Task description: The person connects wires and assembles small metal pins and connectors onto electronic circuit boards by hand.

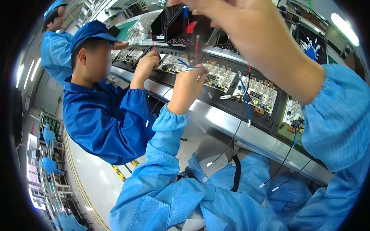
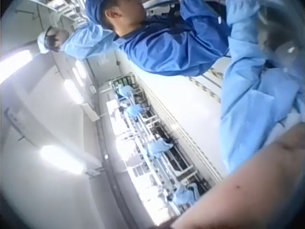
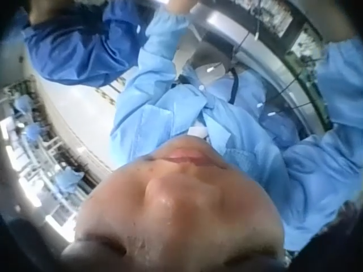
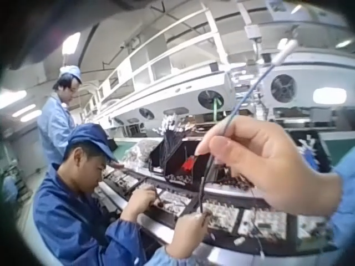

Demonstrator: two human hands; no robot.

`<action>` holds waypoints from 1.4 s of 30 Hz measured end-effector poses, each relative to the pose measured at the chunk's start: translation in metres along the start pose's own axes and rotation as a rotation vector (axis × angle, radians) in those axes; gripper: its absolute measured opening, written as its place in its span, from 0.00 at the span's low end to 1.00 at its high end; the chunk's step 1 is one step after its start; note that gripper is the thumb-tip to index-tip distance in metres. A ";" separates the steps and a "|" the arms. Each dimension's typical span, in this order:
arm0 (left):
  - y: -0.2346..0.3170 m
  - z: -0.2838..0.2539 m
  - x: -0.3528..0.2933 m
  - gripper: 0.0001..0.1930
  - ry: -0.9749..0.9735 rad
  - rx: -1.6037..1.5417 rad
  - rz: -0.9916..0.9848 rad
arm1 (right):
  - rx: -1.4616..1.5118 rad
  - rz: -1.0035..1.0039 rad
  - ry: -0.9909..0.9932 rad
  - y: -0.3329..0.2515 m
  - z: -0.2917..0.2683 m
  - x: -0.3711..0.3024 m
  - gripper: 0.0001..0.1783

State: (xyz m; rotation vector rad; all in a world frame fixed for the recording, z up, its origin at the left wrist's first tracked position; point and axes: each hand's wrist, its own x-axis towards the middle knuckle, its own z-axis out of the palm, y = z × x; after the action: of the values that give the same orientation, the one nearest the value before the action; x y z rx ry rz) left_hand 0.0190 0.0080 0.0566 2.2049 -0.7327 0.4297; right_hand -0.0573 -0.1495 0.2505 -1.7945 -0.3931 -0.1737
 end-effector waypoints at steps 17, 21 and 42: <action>-0.016 -0.004 0.000 0.08 0.065 0.089 0.125 | -0.405 -0.296 0.099 0.040 -0.043 0.005 0.16; -0.017 -0.006 0.000 0.09 0.049 0.089 0.132 | -0.404 -0.306 0.108 0.039 -0.044 0.004 0.16; -0.016 -0.005 0.004 0.07 0.009 0.162 0.106 | -0.304 -0.278 0.050 0.044 -0.038 0.002 0.13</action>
State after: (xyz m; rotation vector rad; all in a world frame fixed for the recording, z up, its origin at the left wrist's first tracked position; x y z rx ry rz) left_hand 0.0317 0.0187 0.0529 2.3196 -0.8383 0.5697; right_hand -0.0366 -0.1949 0.2205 -2.0220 -0.6056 -0.4948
